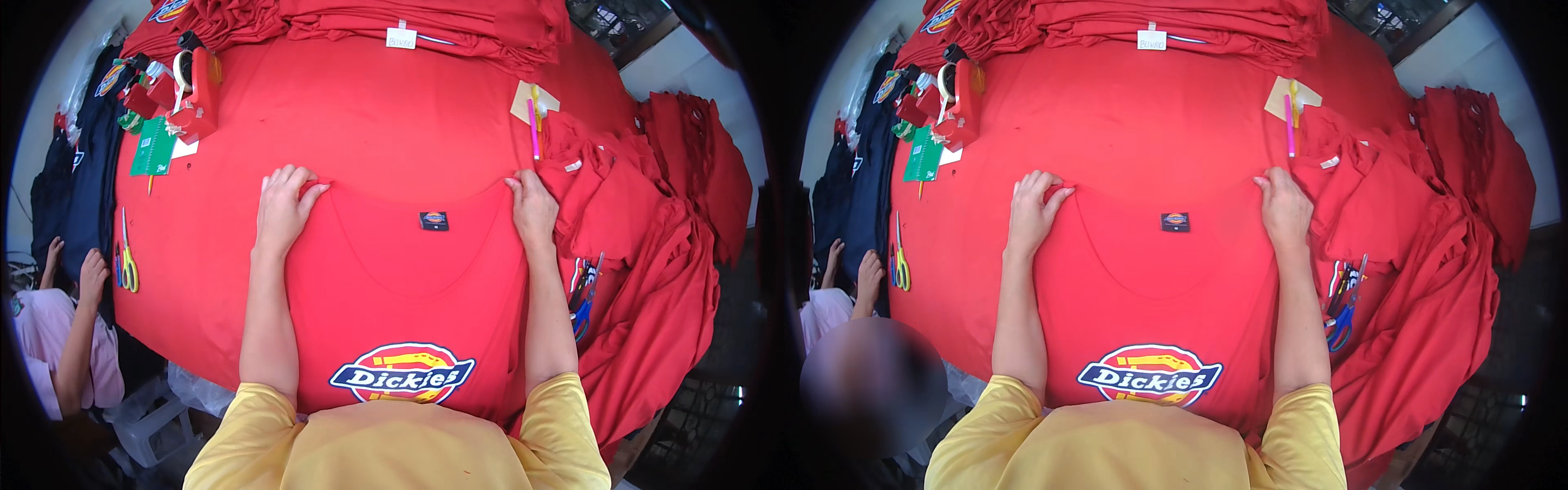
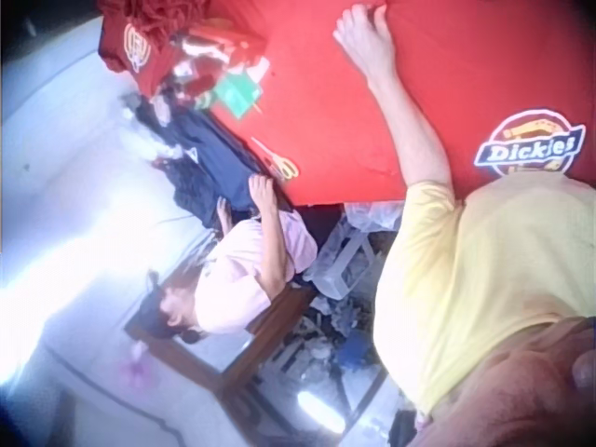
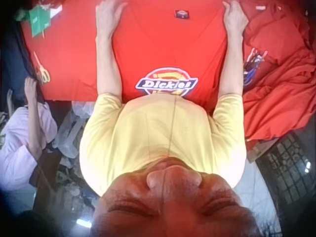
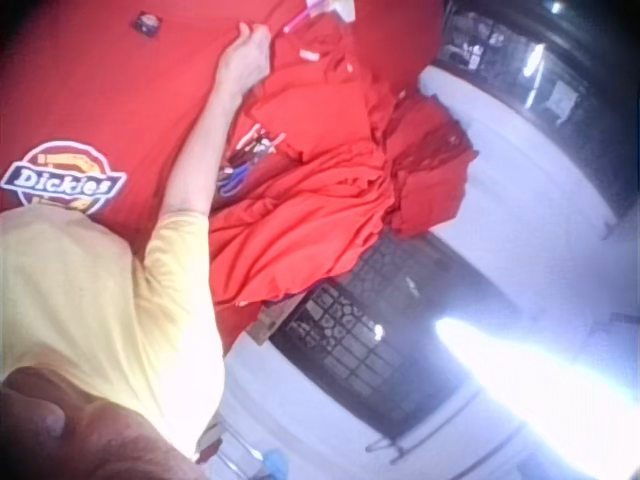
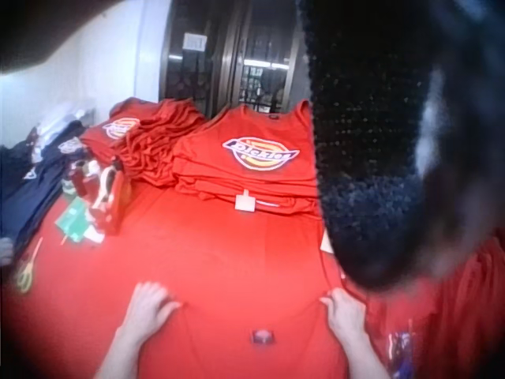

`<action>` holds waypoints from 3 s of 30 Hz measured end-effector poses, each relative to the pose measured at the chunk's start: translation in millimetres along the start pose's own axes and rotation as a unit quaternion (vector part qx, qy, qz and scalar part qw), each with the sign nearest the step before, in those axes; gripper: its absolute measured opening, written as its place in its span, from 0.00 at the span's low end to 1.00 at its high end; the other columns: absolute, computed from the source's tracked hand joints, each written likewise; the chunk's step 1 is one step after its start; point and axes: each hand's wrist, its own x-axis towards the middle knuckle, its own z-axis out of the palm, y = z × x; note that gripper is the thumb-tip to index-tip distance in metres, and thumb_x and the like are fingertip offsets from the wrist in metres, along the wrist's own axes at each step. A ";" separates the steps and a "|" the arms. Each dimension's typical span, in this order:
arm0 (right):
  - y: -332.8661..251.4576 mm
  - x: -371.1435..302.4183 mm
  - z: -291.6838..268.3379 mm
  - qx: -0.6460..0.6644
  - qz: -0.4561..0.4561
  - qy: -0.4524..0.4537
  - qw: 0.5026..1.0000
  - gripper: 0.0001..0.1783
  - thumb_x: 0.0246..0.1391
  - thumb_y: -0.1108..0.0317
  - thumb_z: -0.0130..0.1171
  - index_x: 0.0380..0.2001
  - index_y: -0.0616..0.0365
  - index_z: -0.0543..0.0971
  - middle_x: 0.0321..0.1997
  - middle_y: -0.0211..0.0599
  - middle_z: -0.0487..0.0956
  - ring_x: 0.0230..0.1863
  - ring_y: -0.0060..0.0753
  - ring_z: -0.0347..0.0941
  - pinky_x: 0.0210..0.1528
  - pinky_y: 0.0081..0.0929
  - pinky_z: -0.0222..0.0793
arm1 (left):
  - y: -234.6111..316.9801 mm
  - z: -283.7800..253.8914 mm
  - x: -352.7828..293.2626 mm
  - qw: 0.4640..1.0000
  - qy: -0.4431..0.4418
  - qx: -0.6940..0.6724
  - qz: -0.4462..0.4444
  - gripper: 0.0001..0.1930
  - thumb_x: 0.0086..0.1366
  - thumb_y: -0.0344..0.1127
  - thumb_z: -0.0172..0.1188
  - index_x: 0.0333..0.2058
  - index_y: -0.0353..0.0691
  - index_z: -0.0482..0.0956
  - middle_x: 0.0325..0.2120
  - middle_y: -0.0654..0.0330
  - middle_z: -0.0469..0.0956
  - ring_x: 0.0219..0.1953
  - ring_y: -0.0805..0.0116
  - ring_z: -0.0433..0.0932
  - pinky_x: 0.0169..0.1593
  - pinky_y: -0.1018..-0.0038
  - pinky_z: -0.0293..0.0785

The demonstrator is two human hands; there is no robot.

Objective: The person picks up red shirts from a large pile, spreads each one out on a table, and uses a lint roller and small shears to remove debris and loose threads.

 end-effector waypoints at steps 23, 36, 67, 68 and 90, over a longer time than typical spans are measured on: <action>-45.2 -223.2 -149.1 0.170 0.157 -0.178 0.956 0.08 0.53 0.71 0.63 0.33 0.65 0.78 0.32 0.44 0.75 0.32 0.38 0.75 0.37 0.32 0.71 | 46.3 -121.9 -208.9 0.958 -0.176 -0.097 -0.205 0.17 0.53 0.36 0.70 0.38 0.34 0.76 0.27 0.53 0.75 0.31 0.57 0.75 0.37 0.64 0.72; -28.2 -267.5 -172.3 0.172 0.285 -0.217 0.918 0.11 0.62 0.64 0.54 0.37 0.62 0.70 0.29 0.51 0.75 0.33 0.44 0.75 0.39 0.38 0.68 | 63.1 -115.7 -254.9 0.869 -0.010 -0.386 -0.309 0.09 0.64 0.25 0.58 0.43 0.32 0.74 0.30 0.59 0.76 0.35 0.77 0.74 0.40 0.75 0.72; -3.3 -60.7 -20.4 0.112 0.094 0.105 0.984 0.10 0.50 0.76 0.63 0.38 0.61 0.81 0.39 0.43 0.71 0.37 0.41 0.73 0.38 0.34 0.71 | 209.4 62.3 -21.9 0.958 -0.061 -0.238 0.146 0.19 0.60 0.26 0.59 0.51 0.33 0.73 0.48 0.48 0.70 0.51 0.49 0.70 0.54 0.61 0.70; -2.5 -61.5 -20.4 0.122 0.097 0.120 0.980 0.08 0.50 0.75 0.63 0.36 0.61 0.82 0.37 0.43 0.71 0.37 0.42 0.73 0.39 0.35 0.71 | 220.8 76.5 -5.9 0.966 -0.046 -0.221 0.127 0.17 0.62 0.35 0.61 0.47 0.32 0.73 0.43 0.46 0.74 0.47 0.46 0.74 0.49 0.58 0.72; -12.0 -130.5 -98.6 0.027 0.114 0.103 0.988 0.13 0.55 0.69 0.60 0.42 0.63 0.76 0.40 0.47 0.74 0.44 0.49 0.71 0.49 0.40 0.67 | 230.9 50.3 -81.3 0.606 -0.211 -0.702 -0.308 0.11 0.66 0.28 0.59 0.46 0.33 0.75 0.42 0.58 0.80 0.45 0.73 0.78 0.49 0.75 0.75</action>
